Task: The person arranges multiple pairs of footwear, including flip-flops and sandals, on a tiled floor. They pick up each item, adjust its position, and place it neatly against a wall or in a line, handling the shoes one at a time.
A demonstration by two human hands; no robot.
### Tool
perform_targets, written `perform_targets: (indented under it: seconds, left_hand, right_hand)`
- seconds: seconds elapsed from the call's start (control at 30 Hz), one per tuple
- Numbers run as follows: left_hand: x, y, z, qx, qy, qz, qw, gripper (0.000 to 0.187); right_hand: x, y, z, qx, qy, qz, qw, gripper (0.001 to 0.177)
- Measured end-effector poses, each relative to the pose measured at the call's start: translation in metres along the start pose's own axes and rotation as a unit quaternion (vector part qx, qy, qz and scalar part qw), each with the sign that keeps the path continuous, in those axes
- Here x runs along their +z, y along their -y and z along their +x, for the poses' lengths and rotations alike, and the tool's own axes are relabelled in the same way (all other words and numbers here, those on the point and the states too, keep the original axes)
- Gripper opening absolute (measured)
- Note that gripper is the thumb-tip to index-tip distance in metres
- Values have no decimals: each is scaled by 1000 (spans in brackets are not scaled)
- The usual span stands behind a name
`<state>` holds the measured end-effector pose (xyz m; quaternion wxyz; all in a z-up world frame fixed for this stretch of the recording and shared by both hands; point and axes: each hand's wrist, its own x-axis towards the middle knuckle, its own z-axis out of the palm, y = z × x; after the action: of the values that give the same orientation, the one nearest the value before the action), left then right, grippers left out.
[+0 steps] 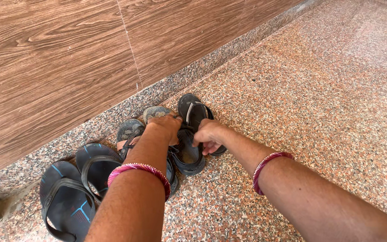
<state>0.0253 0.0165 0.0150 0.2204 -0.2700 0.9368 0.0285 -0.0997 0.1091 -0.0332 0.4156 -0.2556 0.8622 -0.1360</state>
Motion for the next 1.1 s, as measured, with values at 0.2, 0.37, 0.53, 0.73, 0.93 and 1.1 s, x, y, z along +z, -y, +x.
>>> perform_targets:
  seconds: [0.2, 0.37, 0.53, 0.73, 0.93, 1.1]
  left_hand:
    - [17, 9, 23, -14, -27, 51, 998, 63]
    - [11, 10, 10, -13, -20, 37, 999, 71]
    - [-8, 13, -18, 4, -31, -11, 999, 101]
    - [-11, 9, -47, 2, -10, -15, 1000, 123]
    - [5, 9, -64, -23, -6, 27, 999, 140]
    - [21, 15, -73, -52, -12, 28, 998, 147]
  right_hand:
    - [7, 5, 3, -4, -29, 30, 999, 24]
    - [8, 4, -2, -19, -52, 23, 998, 23]
    - [1, 8, -20, -15, -63, -63, 996, 25]
    - [4, 25, -22, -26, 2, -23, 999, 18]
    - [37, 34, -39, -95, 135, 0, 986, 35]
    - [68, 36, -2, -103, 139, 3, 985, 49]
